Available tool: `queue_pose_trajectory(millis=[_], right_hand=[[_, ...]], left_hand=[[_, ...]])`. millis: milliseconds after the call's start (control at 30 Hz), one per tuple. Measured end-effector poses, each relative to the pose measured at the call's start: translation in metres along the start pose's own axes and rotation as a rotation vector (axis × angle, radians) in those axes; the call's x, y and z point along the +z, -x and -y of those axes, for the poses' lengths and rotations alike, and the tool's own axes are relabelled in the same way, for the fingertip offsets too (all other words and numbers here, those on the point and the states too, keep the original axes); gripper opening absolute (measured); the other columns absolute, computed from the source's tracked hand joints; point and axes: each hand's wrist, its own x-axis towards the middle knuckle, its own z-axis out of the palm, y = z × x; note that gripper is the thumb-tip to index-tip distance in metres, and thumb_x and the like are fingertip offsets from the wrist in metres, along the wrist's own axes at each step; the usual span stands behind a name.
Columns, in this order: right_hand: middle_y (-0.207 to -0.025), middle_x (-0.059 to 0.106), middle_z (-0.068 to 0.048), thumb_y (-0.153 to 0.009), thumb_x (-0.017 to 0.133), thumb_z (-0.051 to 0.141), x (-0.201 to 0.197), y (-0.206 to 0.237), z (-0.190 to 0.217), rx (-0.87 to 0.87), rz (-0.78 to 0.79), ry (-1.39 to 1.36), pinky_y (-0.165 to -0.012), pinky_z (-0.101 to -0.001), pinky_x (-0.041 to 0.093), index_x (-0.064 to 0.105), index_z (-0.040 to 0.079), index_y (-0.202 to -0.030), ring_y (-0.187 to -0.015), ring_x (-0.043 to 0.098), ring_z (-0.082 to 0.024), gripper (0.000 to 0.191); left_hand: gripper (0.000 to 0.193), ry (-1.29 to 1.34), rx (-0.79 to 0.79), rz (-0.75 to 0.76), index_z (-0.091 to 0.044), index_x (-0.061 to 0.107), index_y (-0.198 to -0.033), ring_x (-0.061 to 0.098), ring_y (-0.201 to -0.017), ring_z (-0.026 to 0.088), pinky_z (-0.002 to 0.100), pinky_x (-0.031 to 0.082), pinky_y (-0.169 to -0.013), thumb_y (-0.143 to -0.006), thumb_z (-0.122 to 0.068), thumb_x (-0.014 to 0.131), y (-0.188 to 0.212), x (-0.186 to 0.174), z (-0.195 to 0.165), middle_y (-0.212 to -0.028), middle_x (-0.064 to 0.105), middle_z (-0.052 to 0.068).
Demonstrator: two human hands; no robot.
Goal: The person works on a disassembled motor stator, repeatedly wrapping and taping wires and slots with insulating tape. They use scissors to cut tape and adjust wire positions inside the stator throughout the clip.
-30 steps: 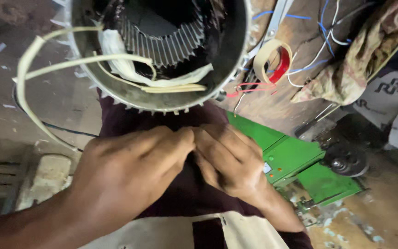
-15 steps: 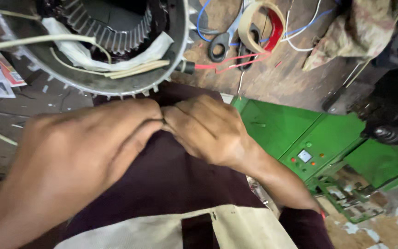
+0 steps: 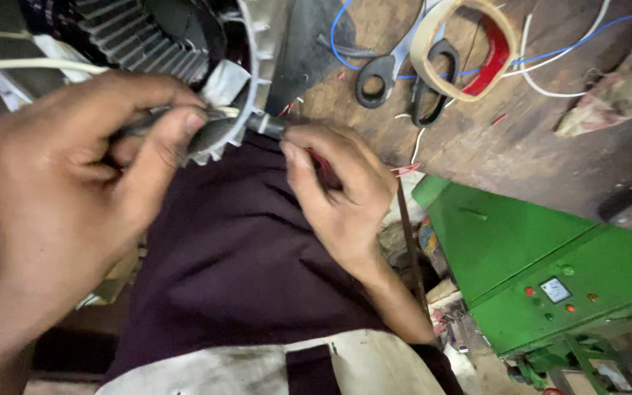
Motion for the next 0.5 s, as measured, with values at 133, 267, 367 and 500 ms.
queue_pose_trajectory(millis=[133,267,367,500], right_hand=[[-0.105,0.074,-0.007,-0.099,0.079,-0.003,0.000,-0.002,-0.001,0.017,0.000,-0.005,-0.078,-0.0241,0.058,0.071,0.002,-0.113,-0.087,0.073,-0.014,0.017],[-0.105,0.073,-0.008,-0.101,0.080,-0.002,-0.005,-0.007,0.002,-0.060,0.035,0.054,-0.086,-0.0267,0.060,0.070,0.003,-0.117,-0.097,0.074,-0.018,0.019],[-0.108,0.073,-0.009,-0.101,0.081,0.000,-0.011,-0.011,0.004,-0.059,0.070,0.079,-0.086,-0.0270,0.060,0.070,0.003,-0.117,-0.097,0.074,-0.019,0.019],[-0.110,0.073,-0.010,-0.101,0.079,-0.001,-0.017,-0.021,0.012,-0.052,0.139,0.150,-0.083,-0.0272,0.059,0.071,0.002,-0.115,-0.093,0.073,-0.019,0.017]], left_hand=[[0.010,0.030,-0.059,0.028,0.001,0.072,-0.110,0.052,-0.062,0.005,0.022,0.039,-0.055,-0.102,-0.006,0.071,-0.004,0.010,-0.001,-0.090,0.071,0.008],[0.013,0.036,-0.098,0.082,0.001,0.072,-0.109,0.056,-0.062,0.006,0.022,0.042,-0.053,-0.099,-0.007,0.071,-0.009,0.009,-0.004,-0.086,0.070,0.008],[0.017,-0.075,-0.081,0.139,0.001,0.075,-0.110,0.059,-0.058,0.011,0.026,0.044,-0.052,-0.096,-0.007,0.072,-0.013,0.003,-0.008,-0.081,0.068,0.010],[0.013,-0.174,0.134,0.097,0.000,0.076,-0.106,0.066,-0.070,0.023,0.032,0.051,-0.058,-0.093,-0.002,0.074,-0.017,-0.007,-0.005,-0.092,0.067,0.013]])
